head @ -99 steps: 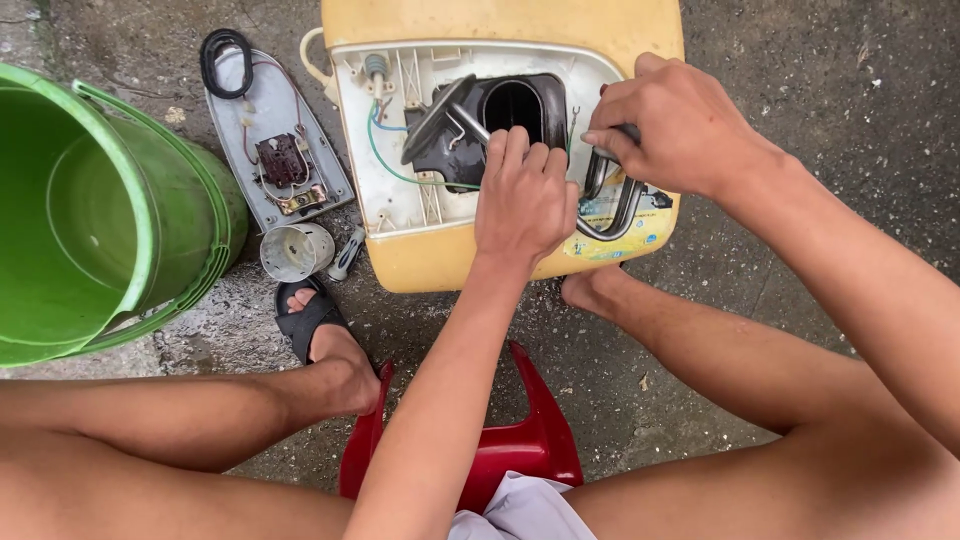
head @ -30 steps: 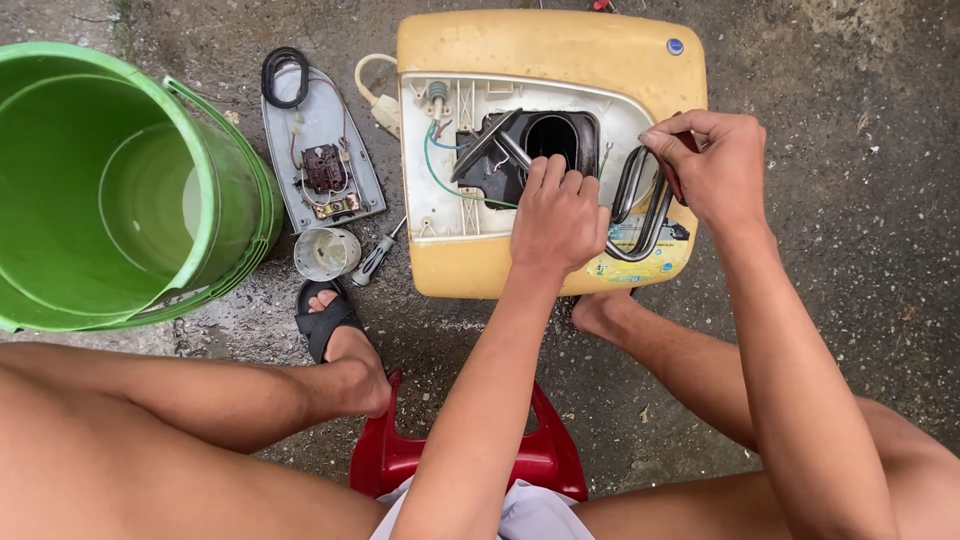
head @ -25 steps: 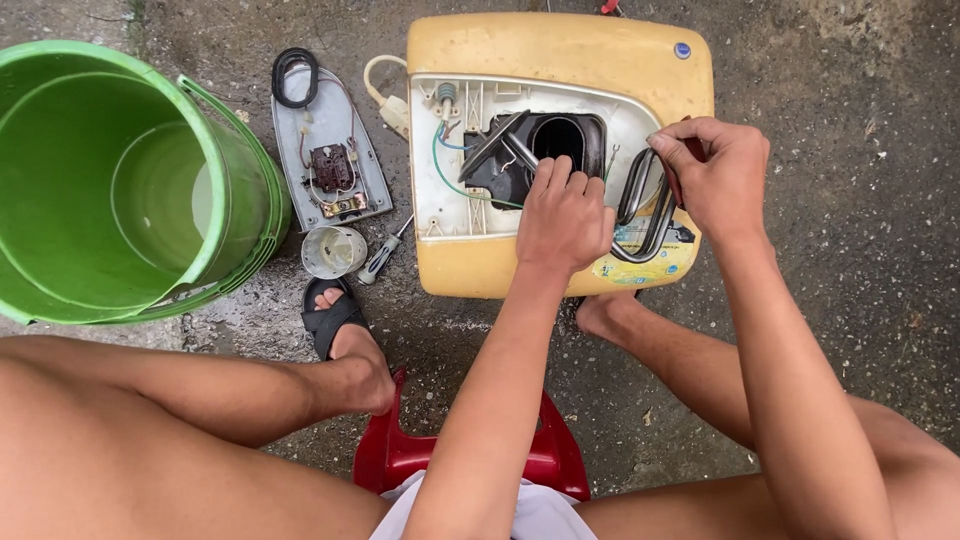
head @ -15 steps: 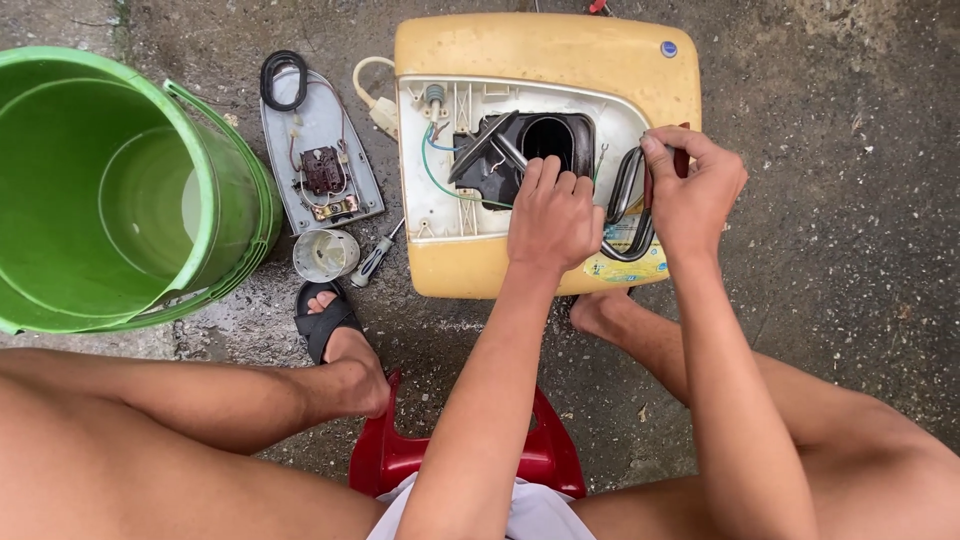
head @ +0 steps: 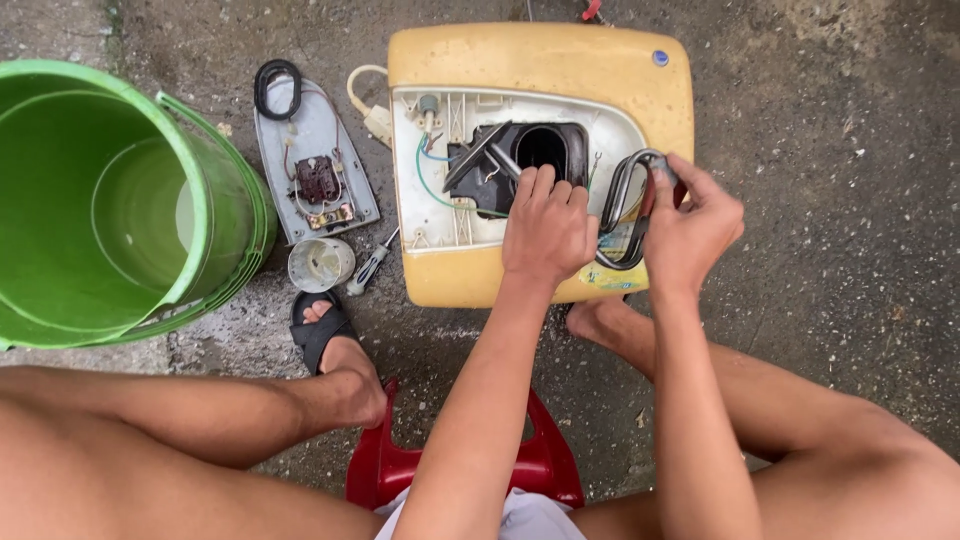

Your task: The person sits on a small red stool and uses a metal tool to manipulate a component inside a disassembled yellow appliance. The person holds the internal part with one hand while working with the tool in the other, with a green bucket and other parts nearby.

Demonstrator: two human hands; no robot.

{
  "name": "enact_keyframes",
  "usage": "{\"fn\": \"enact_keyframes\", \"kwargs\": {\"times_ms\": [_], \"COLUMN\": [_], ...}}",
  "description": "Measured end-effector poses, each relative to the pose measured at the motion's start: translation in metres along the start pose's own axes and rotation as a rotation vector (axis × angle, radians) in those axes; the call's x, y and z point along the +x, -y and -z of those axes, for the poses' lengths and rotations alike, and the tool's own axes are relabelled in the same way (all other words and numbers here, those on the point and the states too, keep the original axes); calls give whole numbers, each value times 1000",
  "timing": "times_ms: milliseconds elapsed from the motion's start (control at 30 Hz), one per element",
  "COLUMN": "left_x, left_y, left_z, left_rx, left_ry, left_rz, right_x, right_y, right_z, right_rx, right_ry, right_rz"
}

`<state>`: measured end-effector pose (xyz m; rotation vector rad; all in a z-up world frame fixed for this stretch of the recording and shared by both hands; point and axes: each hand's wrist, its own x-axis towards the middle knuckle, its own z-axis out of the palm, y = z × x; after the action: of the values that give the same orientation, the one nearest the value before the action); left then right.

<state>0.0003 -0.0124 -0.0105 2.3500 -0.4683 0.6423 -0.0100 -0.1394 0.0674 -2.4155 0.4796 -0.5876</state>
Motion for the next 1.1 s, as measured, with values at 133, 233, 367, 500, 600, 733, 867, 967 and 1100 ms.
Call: {"fn": "enact_keyframes", "kwargs": {"times_ms": [133,233,367,500,600,733,867,967,1100], "left_x": [1,0,0,-5,3,2,6,3,0], "left_y": [0,1,0,2,-1,0,-1,-1,0], "left_z": [1,3,7,1,16,14,13,17,15], "left_rx": [-23,-24,-2,26,15,28,15,6,20], "left_ry": [5,40,71,56,136,156,120,117,139], "left_rz": [-3,-4,11,13,-10,2,1,3,-6], "right_x": [-7,11,58,102,138,140,139,130,141], "right_y": [-9,-23,-30,5,35,37,-6,-19,-2], "right_z": [-4,-6,5,15,-4,-21,-13,-11,-10], "right_rx": [34,80,107,-41,-307,-566,-279,-144,-321], "right_ry": [-54,-8,456,946,1358,1549,1353,1243,1347], "right_rz": [-123,-89,33,332,277,389,516,598,572]}}
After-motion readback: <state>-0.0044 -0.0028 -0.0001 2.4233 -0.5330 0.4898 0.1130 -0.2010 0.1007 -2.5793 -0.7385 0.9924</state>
